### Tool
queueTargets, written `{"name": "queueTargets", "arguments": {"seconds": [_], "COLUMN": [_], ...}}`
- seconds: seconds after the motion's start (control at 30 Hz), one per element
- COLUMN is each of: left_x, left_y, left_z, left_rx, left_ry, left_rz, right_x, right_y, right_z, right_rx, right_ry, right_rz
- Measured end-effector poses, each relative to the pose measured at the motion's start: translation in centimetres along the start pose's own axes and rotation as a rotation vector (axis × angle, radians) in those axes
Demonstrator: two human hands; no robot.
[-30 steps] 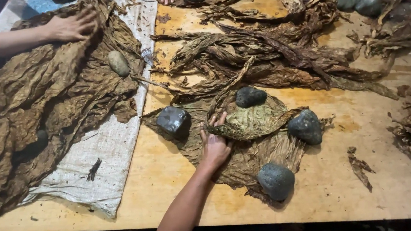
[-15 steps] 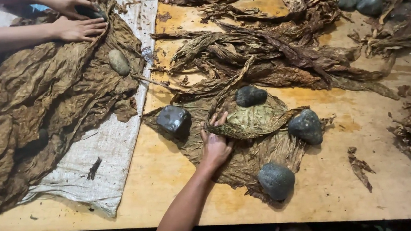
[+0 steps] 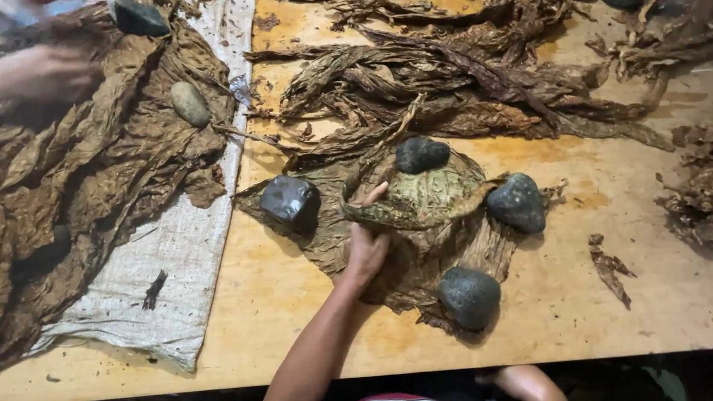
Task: Spreading out dried tobacco leaves on a wooden table and placing stones on them to keep them flat.
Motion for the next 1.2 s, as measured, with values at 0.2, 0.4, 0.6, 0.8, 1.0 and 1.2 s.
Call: {"name": "queueTargets", "arguments": {"seconds": [0.2,0.4,0.6,0.8,1.0,1.2], "left_x": [-3.5,0.4,-4.6,-1.4,-2.0,-0.9], "left_y": [0.9,2.8,3.4,4.4,4.6,2.2], "left_z": [0.2,1.5,2.4,2.3,2.7,0.1], "left_rx": [0.108,0.301,0.565,0.511,0.396,0.236], "left_ry": [-0.048,-0.4,-0.465,-0.356,-0.37,-0.304], "left_rz": [0.233,0.972,1.385,1.455,1.318,1.366], "right_x": [1.8,9.5,19.7,23.1,23.7,21.5], "right_y": [-6.5,-11.0,-19.2,-22.9,-22.3,-26.2], "right_z": [-4.1,3.5,5.3,3.4,1.1,5.9], "right_rx": [0.03,0.037,-0.348,-0.532,-1.029,-1.434], "right_ry": [-0.162,-0.575,-0.84,-0.776,-0.677,-0.737], "right_rz": [-0.049,-0.216,-0.893,-0.886,0.224,0.148]}}
Point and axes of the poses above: each hand's wrist, its own z-axis away from the middle knuckle, its own y-axis out of the palm, x = y × z, the point moved 7 cm from there along -z, towards the middle knuckle, and after that the axes turned 1 degree about -x, right-handed, at the moved point
